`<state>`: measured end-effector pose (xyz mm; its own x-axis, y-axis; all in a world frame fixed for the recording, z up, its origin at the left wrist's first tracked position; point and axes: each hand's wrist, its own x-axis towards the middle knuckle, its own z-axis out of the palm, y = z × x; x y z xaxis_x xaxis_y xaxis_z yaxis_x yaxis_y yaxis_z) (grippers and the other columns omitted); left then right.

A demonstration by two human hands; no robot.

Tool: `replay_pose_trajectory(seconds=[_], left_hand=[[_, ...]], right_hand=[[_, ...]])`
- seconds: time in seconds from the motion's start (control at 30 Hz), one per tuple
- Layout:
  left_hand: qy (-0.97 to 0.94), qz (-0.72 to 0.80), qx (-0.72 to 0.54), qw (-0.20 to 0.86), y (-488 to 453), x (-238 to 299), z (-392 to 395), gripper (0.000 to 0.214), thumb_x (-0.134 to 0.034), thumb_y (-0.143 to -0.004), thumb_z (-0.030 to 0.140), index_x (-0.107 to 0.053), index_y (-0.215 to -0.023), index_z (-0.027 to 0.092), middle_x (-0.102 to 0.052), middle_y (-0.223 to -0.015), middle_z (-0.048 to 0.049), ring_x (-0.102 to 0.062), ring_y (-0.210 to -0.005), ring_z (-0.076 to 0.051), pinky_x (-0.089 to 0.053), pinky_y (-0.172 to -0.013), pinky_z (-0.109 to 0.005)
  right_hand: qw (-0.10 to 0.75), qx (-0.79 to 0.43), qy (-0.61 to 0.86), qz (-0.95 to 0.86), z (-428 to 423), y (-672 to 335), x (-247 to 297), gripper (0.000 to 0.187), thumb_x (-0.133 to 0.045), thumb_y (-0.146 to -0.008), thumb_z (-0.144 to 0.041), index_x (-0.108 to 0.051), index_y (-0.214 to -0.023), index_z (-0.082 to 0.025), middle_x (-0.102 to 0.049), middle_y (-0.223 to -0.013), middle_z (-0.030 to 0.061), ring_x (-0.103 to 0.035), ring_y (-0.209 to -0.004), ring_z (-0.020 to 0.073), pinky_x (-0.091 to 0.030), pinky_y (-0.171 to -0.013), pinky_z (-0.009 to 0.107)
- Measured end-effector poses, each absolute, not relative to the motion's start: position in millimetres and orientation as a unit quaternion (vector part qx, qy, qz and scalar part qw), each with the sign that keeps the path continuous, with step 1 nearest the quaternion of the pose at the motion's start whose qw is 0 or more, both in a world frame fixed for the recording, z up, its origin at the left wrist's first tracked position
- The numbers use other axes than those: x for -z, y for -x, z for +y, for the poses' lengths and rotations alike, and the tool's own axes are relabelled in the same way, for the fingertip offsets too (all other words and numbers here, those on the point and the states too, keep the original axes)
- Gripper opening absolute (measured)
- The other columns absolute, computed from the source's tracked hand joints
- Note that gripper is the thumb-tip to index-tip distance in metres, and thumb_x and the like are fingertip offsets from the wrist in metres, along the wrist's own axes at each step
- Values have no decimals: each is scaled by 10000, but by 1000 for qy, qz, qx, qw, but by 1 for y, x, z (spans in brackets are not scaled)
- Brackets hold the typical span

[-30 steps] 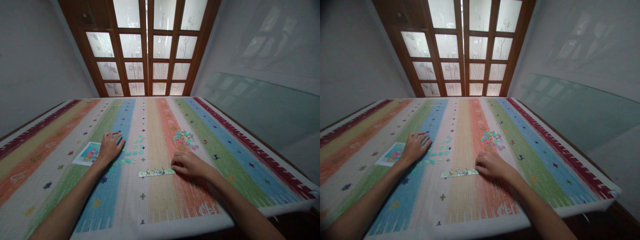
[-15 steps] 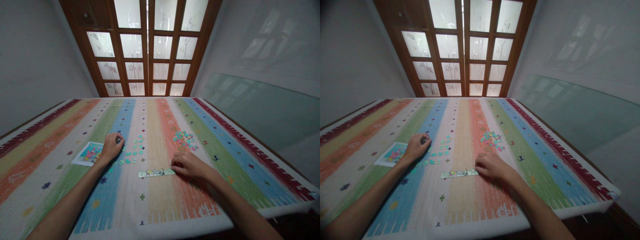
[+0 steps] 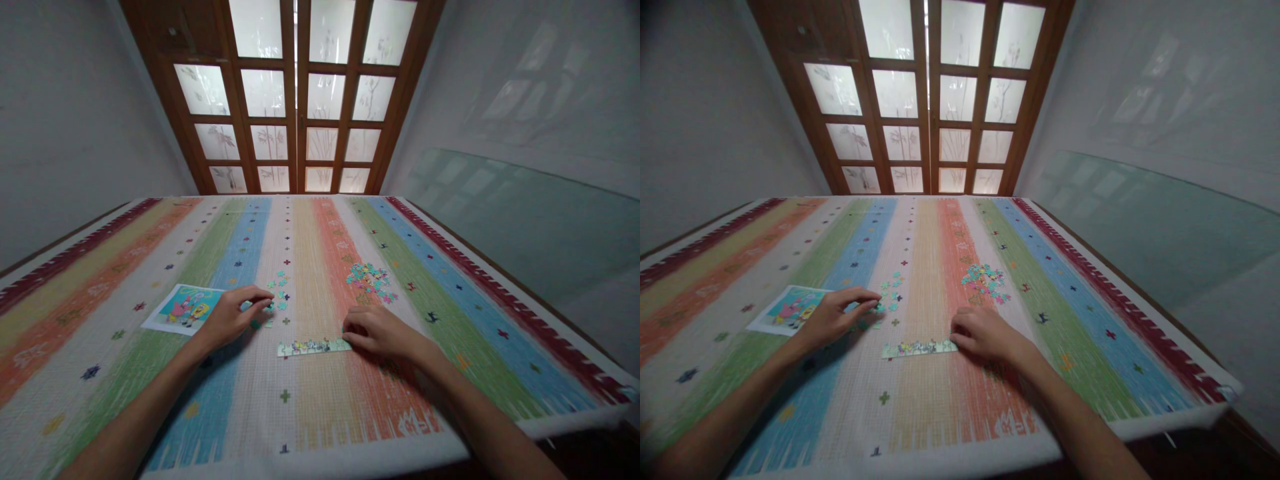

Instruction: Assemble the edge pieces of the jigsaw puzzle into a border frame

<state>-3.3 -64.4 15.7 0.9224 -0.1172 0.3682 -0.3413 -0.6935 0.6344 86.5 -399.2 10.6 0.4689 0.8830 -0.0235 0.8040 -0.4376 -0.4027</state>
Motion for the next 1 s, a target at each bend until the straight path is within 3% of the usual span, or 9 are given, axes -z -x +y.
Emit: replay_pose_trajectory(seconds=[0.23,0.63,1.0], left_hand=[[-906,-243,-64,341,10,-12,-72,211,-514,-1004,268,-721,-980,232,-765,-909,-48,-704,-796,-187,-554,-728,-317],[-901,-270,-65,333,17,5,-88,157,-516,-1019,223,-635,-917,226,-688,-838,-41,-625,-748,-184,-526,-700,-318],[-905,-285,-24,314,17,9,-88,206,-473,-1023,135,-639,-931,215,-646,-905,-48,-567,-891,-206,-467,-776,-331]], right_hand=[[171,-122,840,-501,-399,-87,-11,125,-626,-973,-188,-719,-889,-184,-740,-912,90,-661,-837,206,-491,-754,323],[174,-130,842,-494,-399,-87,-12,113,-636,-968,-178,-713,-884,-177,-742,-912,96,-662,-840,207,-498,-763,329],[170,-130,842,-495,-399,-87,-10,120,-629,-973,-199,-714,-890,-183,-741,-911,87,-662,-836,208,-494,-755,329]])
